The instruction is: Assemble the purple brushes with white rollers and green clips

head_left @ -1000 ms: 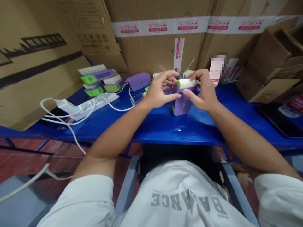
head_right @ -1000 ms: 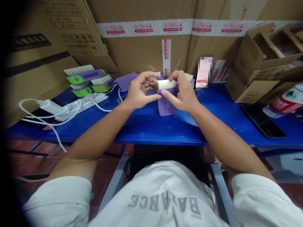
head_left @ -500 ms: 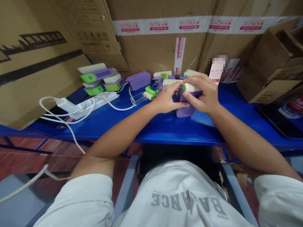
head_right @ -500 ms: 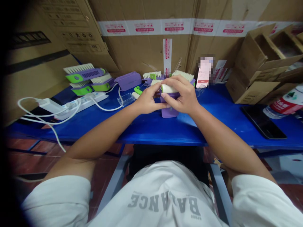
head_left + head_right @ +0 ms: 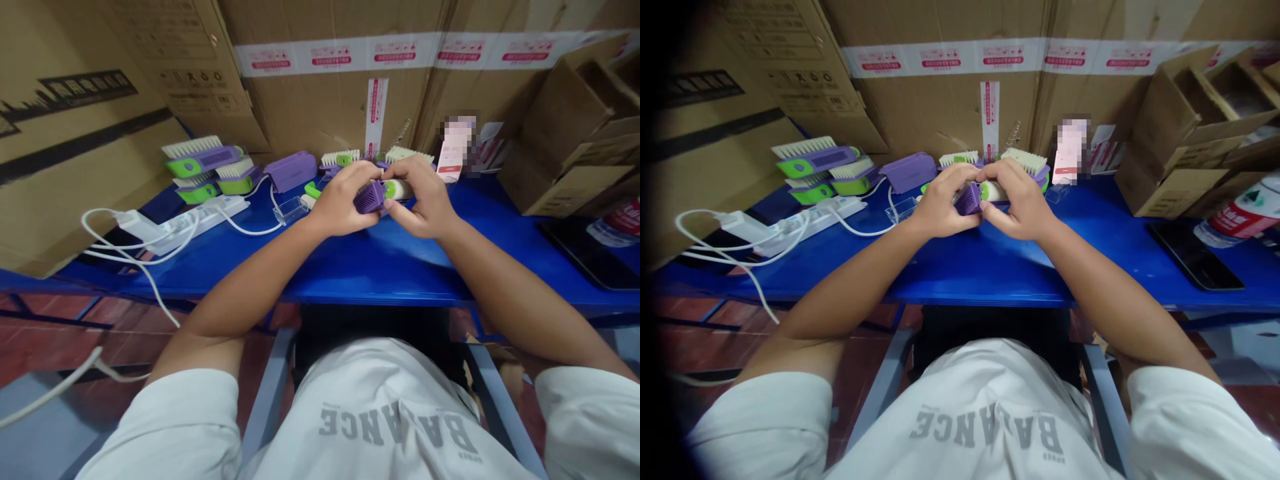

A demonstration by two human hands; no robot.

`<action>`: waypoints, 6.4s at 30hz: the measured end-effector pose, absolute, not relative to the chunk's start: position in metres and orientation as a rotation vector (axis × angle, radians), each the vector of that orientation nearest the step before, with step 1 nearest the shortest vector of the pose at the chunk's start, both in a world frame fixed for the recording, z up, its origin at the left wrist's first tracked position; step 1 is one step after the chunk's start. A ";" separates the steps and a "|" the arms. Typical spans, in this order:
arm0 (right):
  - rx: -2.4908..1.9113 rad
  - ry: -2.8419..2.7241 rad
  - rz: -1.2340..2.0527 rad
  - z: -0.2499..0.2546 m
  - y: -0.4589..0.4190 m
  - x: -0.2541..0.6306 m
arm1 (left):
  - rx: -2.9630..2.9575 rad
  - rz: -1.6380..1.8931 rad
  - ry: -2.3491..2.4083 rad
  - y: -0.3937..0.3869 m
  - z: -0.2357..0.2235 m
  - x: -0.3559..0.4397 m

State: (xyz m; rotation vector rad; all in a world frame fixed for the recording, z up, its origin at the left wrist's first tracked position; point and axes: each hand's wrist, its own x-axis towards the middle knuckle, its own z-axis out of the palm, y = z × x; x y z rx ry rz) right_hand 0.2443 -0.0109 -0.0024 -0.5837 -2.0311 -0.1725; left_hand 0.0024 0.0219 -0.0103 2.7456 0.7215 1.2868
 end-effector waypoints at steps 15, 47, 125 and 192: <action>-0.612 -2.110 0.074 -0.007 -0.007 0.240 | 2.751 1.184 0.838 0.025 -0.009 0.001; -0.715 -2.297 0.478 -0.010 -0.002 0.251 | 2.854 1.142 0.754 0.027 -0.013 -0.005; -0.729 -2.207 0.638 -0.017 0.012 0.256 | 3.031 1.636 0.364 0.039 -0.032 0.004; -0.800 -2.269 0.629 -0.011 0.008 0.261 | 3.050 1.572 0.459 0.038 -0.038 0.006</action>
